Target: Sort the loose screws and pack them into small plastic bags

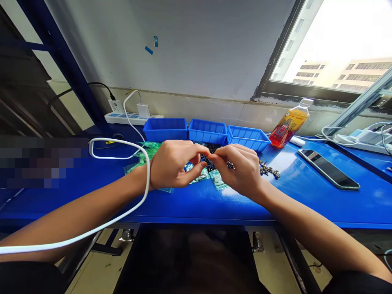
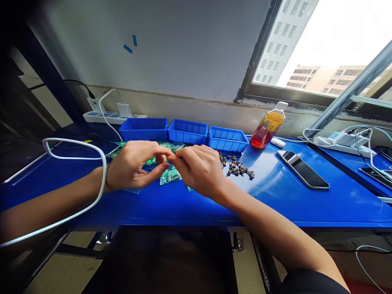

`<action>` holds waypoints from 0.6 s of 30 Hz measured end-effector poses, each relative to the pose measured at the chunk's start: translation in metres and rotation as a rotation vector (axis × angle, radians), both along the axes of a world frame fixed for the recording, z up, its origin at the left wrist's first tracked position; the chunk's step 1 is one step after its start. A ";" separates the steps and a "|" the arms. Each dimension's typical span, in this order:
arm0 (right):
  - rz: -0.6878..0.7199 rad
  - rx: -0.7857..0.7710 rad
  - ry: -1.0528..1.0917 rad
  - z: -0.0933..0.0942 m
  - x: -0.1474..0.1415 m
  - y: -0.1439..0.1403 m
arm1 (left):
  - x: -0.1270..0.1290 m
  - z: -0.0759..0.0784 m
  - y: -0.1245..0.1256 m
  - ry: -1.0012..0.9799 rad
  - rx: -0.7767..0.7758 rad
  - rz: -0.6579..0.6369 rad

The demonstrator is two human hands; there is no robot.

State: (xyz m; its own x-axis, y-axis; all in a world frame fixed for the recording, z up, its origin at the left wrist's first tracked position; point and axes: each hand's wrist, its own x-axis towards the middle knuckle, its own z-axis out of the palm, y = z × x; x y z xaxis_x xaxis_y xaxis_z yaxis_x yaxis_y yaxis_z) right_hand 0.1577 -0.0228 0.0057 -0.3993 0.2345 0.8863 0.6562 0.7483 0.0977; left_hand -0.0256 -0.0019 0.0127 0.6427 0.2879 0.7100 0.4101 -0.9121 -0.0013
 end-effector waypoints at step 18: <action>0.002 -0.109 -0.003 -0.004 0.004 0.009 | 0.001 -0.001 0.001 -0.039 -0.009 0.016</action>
